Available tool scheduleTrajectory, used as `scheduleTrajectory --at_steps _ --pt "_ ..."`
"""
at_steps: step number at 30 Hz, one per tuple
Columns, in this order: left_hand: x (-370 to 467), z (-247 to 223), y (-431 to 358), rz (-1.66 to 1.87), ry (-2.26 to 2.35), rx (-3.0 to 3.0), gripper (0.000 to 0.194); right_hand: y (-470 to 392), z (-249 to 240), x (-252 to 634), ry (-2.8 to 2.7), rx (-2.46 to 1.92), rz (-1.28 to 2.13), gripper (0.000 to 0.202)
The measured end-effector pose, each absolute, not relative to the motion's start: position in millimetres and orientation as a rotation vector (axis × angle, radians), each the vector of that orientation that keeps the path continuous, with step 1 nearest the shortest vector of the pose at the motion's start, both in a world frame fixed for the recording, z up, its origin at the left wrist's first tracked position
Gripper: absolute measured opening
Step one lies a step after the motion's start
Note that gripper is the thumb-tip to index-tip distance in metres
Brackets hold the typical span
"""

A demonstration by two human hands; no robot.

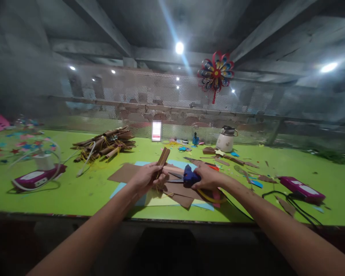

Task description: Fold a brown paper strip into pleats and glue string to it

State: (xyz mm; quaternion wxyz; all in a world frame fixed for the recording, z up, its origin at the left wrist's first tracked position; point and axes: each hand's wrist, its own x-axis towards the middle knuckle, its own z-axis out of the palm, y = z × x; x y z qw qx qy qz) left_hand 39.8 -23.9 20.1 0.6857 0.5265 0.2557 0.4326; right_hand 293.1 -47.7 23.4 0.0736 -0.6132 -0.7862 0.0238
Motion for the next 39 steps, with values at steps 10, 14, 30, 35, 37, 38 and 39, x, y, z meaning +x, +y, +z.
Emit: scheduleTrajectory --at_steps 10,14,30,35,37,38,39 --pt "46 14 -25 0.996 0.632 1.386 0.02 -35 52 217 -1.764 -1.372 0.518 0.05" --pt "50 6 -18 1.058 0.704 1.549 0.017 -19 42 182 -1.416 -1.286 0.69 0.057" --pt "44 23 -35 0.923 0.695 1.333 0.011 -14 22 194 -1.327 -0.936 0.8 0.05" --pt "40 26 -38 0.833 0.674 1.29 0.022 -15 20 194 -1.338 -0.9 0.783 0.05" --pt "41 25 -37 0.8 0.669 1.288 0.032 -16 20 193 -1.34 -0.886 0.777 0.048" --pt "41 24 -36 0.791 0.668 1.293 0.034 -16 20 191 -1.345 -0.881 0.769 0.047" --pt "42 22 -34 0.787 0.667 1.3 0.035 -16 20 190 -1.352 -0.88 0.759 0.046"
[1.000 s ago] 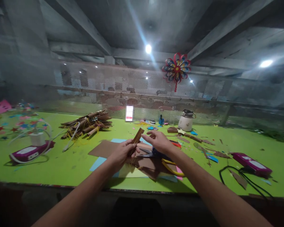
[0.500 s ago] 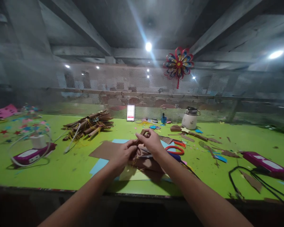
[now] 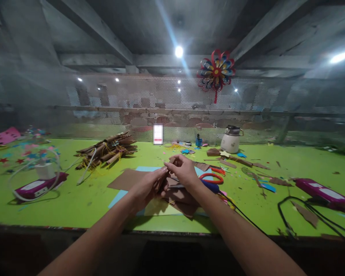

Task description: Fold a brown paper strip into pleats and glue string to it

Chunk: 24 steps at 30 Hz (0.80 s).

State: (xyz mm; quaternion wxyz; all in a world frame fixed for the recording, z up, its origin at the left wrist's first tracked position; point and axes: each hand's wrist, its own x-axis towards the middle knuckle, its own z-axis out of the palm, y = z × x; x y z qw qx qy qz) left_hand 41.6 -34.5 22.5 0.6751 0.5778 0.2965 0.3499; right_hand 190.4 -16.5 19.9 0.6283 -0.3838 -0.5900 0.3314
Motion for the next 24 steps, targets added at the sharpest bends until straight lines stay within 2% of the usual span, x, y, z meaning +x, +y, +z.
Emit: scheduleTrajectory --at_steps 9,14,24 --pt "43 15 -28 0.777 0.638 1.279 0.021 -17 18 189 -1.368 -0.917 0.75 0.043" --pt "42 18 -30 0.787 0.682 1.277 0.021 -15 19 196 -1.315 -0.898 0.856 0.041" --pt "43 10 -23 0.816 0.651 1.305 0.023 -10 19 202 -1.339 -0.921 0.817 0.038"
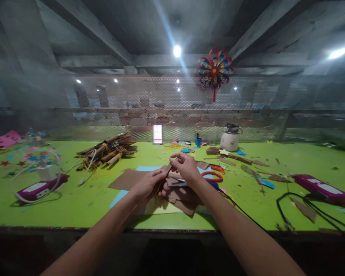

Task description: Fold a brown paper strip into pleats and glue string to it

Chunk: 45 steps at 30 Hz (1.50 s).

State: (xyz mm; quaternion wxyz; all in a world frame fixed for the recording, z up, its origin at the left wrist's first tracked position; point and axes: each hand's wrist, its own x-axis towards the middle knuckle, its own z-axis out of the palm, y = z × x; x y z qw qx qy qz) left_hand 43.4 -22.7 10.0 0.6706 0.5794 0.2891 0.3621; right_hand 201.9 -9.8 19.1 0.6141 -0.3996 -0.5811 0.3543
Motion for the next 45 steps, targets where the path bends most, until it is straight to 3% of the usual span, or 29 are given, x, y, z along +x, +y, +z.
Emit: scheduleTrajectory --at_steps 10,17,30,36,45 --pt "42 17 -30 0.831 0.666 1.275 0.018 -11 19 199 -1.32 -0.938 0.865 0.042" --pt "42 14 -24 0.824 0.658 1.292 0.014 -16 16 193 -1.346 -0.934 0.979 0.069" --pt "42 15 -26 0.808 0.676 1.269 0.012 -15 19 193 -1.394 -0.992 0.801 0.048" --pt "41 17 -25 0.797 0.661 1.225 0.01 -20 23 190 -1.36 -1.014 0.969 0.057" --pt "40 17 -22 0.8 0.72 1.104 0.018 -19 19 189 -1.506 -1.035 0.802 0.059"
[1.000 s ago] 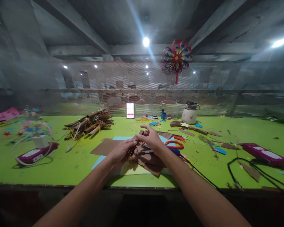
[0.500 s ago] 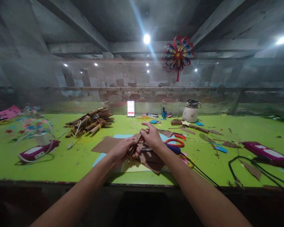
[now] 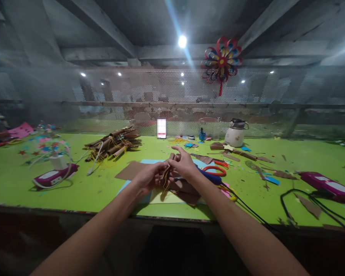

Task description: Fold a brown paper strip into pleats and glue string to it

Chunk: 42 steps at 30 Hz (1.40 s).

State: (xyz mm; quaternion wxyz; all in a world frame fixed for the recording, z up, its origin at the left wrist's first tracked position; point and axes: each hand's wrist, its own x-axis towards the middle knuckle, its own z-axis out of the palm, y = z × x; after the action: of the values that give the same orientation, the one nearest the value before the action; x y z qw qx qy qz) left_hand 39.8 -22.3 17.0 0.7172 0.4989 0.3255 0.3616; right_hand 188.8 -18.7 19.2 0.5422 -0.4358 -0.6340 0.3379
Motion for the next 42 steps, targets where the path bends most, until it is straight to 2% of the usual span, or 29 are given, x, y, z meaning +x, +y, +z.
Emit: scheduleTrajectory --at_steps 8,12,16,22,27,37,42 --pt "39 14 -19 0.825 0.615 1.091 0.011 -16 20 191 -1.558 -0.966 0.768 0.049" --pt "36 18 -16 1.038 0.567 0.989 0.007 -23 20 187 -1.449 -0.993 0.718 0.037" --pt "30 21 -10 1.324 0.576 0.901 0.013 -41 20 178 -1.619 -1.045 0.596 0.026" --pt "27 18 -6 1.418 0.626 0.963 0.018 -51 18 165 -1.837 -1.055 0.413 0.011" --pt "30 17 -7 1.458 0.706 1.099 0.02 -47 16 167 -1.862 -1.073 0.333 0.008" --pt "26 19 -3 1.563 0.538 0.763 0.01 -56 14 161 -1.816 -1.054 0.782 0.008" --pt "24 18 -1 1.507 0.53 0.729 0.01 -55 4 159 -2.093 -1.047 0.296 0.019"
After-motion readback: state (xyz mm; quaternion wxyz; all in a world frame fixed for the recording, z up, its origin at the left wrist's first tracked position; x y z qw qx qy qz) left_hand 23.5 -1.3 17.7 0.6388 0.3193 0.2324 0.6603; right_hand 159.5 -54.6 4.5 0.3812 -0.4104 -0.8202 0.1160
